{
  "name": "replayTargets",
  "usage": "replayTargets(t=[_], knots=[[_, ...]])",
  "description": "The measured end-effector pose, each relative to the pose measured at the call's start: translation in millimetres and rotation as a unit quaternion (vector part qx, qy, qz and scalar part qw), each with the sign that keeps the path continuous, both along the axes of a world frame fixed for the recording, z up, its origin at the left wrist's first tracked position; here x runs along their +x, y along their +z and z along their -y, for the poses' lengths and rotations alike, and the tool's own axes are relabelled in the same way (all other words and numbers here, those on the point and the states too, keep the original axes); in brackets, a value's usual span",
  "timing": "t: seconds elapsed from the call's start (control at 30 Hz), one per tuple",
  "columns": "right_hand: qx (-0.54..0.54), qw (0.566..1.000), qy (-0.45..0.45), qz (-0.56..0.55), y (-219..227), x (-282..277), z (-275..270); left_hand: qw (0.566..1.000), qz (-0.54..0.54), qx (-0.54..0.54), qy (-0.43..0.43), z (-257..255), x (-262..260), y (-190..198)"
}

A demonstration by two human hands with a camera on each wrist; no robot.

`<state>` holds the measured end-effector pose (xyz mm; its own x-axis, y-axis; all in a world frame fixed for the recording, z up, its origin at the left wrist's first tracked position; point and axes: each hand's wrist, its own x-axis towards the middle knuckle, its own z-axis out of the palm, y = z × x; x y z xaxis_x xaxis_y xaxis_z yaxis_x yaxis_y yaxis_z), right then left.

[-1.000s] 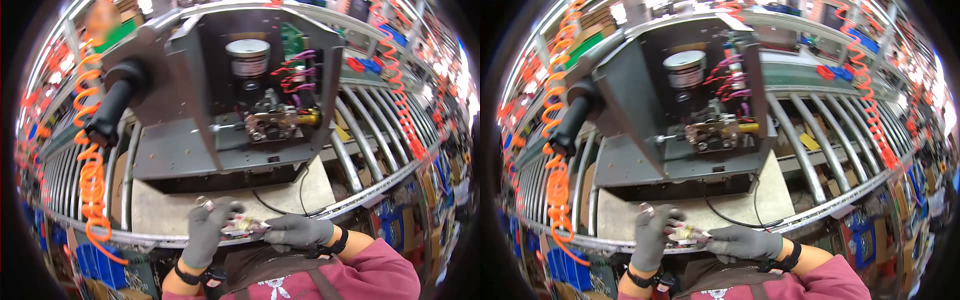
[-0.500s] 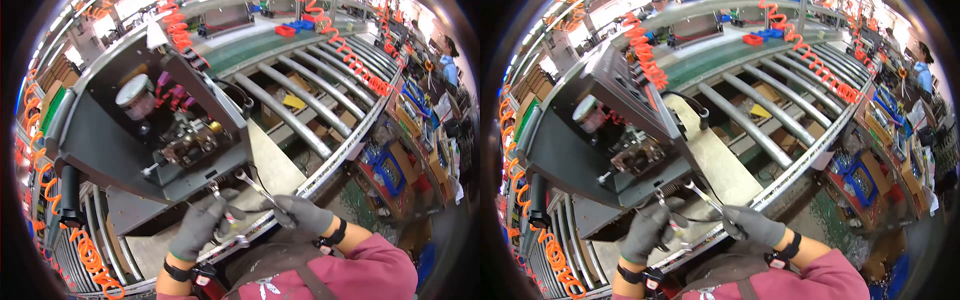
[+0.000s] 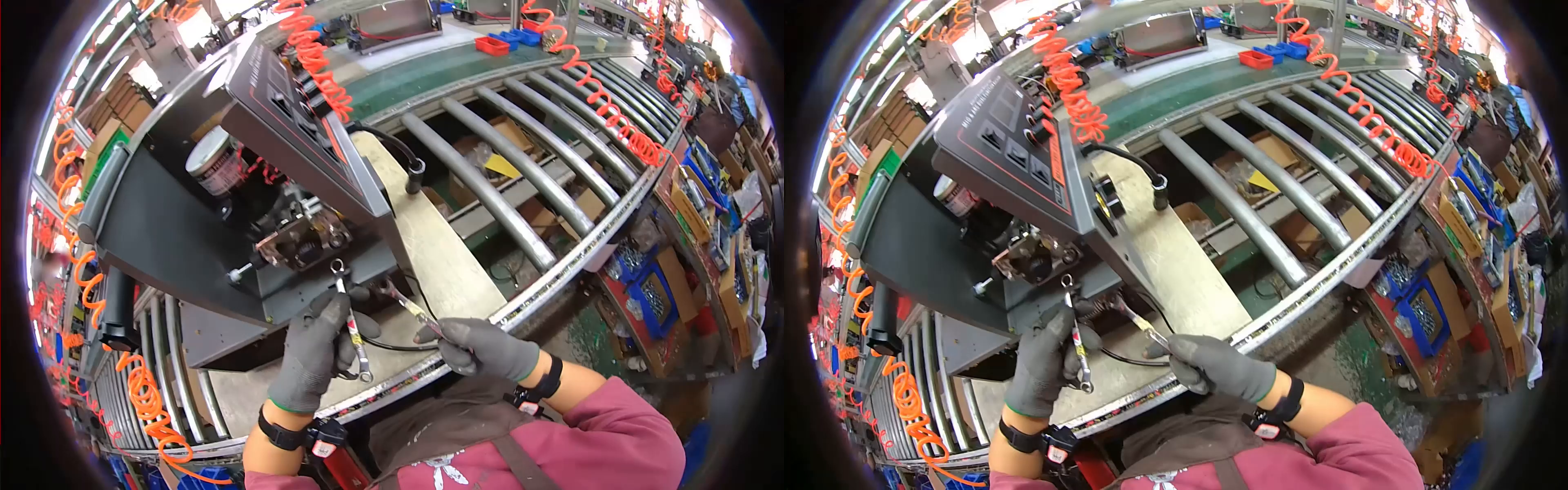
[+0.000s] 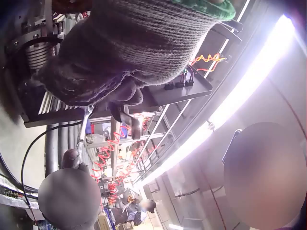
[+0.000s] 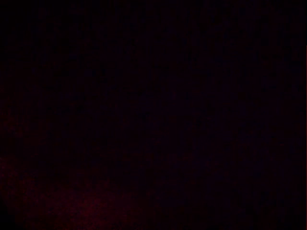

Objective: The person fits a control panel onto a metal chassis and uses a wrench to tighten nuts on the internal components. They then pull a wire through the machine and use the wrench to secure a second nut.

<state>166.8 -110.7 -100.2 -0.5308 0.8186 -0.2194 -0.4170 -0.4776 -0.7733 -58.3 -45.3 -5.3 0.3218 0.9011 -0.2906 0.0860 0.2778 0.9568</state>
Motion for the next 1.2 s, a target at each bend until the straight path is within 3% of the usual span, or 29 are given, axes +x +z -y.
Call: replayTargets(t=[0.17,0.33,0.5,0.57,0.77,1.03,1.17,1.2], knots=[[0.062,0.994,0.033,0.078,-2,-6,-9,1.0,0.029,-0.002,0.003,-13,4,8],[0.063,0.995,0.047,0.056,-16,-13,-15,0.999,0.021,-0.031,-0.011,-25,8,17],[0.058,0.996,0.035,0.059,0,-22,-26,0.998,0.006,-0.062,-0.006,-30,10,27],[0.086,0.987,0.074,0.111,4,-25,-32,0.997,0.003,-0.072,-0.006,-30,13,31],[0.079,0.987,0.092,0.105,16,-34,-36,0.993,-0.01,-0.109,0.054,-29,23,46],[0.118,0.986,0.082,0.085,22,-26,-32,0.994,-0.014,-0.11,-0.02,-42,4,33],[0.083,0.991,0.054,0.087,19,-28,-31,0.994,-0.06,-0.081,-0.033,-42,-1,36],[0.107,0.991,0.035,0.07,17,-32,-33,0.954,-0.24,0.147,-0.105,-39,-3,29]])
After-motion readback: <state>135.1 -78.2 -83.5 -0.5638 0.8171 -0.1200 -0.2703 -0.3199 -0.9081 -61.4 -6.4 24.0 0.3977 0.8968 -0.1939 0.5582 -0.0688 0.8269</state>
